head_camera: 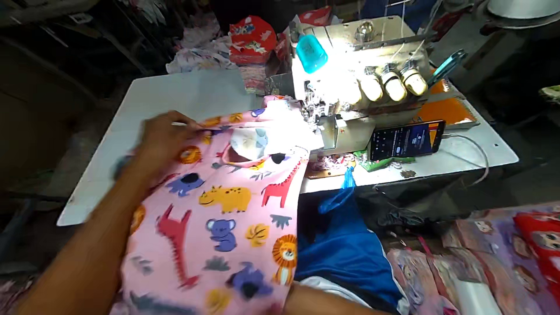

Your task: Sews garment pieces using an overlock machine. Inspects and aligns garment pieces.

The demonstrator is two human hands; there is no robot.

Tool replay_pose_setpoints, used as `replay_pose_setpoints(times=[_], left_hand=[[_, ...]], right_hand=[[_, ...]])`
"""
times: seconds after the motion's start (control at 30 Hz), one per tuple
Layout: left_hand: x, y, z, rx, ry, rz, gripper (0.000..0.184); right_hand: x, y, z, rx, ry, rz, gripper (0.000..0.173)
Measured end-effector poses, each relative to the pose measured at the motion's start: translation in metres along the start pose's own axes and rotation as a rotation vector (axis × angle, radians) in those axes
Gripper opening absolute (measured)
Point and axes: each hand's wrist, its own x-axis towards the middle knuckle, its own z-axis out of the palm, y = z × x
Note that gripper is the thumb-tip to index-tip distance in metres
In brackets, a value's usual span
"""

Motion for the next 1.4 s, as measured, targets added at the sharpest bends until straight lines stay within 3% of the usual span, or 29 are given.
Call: replay_pose_setpoints(times=[0.1,0.17,0.23,0.3,0.37,0.43,0.53,0.63,0.77,0.87,0.93,1.0,1.1,1.4], left_hand=[[0.007,-0.041,0.064,0.092,-0.151,0.105,0.035],[-0.005,-0.046,0.086,0.063,-0.055,0.08,0.04],[-0.031,-0.026,0.101,-0.043,0.188,0.11,0.04],[-0.064,0.012,0.117,-0.167,0.405,0.243,0.044],[-0.083,0.05,0.134,-0.264,0.526,0.403,0.048],[-0.091,0.074,0.155,-0.237,0.575,0.493,0.052],[-0.091,0.081,0.164,-0.226,0.586,0.45,0.032],[-0.089,0.077,0.138,-0.41,0.443,0.324,0.017],[-0.053,0.069,0.102,-0.553,0.218,0.264,0.028],[-0.046,0.077,0.083,-0.27,0.274,0.515,0.029],[-0.082,0.096,0.078,0.031,0.234,0.715,0.021],[-0.124,0.109,0.096,0.178,0.168,0.801,0.017],[-0.145,0.117,0.123,0.212,0.195,0.783,0.018],[-0.1,0.149,0.123,0.257,0.25,0.647,0.018]], right_hand=[[-0.022,0.075,-0.028,-0.614,0.279,0.309,0.015],[-0.031,0.081,-0.066,-0.664,0.349,0.372,0.022],[-0.032,0.071,-0.099,-0.669,0.543,0.201,0.025],[-0.014,0.056,-0.125,-0.629,0.751,0.031,0.024],[0.01,0.047,-0.14,-0.481,0.851,-0.043,0.025],[0.033,0.044,-0.145,-0.238,0.868,-0.073,0.028],[0.05,0.041,-0.141,0.025,0.866,-0.062,0.03],[0.045,0.04,-0.133,0.024,0.862,-0.072,0.014],[0.038,0.042,-0.125,0.062,0.831,-0.057,0.016],[0.033,0.04,-0.118,0.019,0.858,-0.057,0.017],[0.023,0.037,-0.112,-0.037,0.885,-0.055,0.02],[0.013,0.033,-0.107,-0.074,0.895,-0.027,0.021],[0.009,0.029,-0.104,-0.109,0.909,-0.023,0.021],[0.045,0.027,-0.137,-0.146,0.929,-0.077,0.021]])
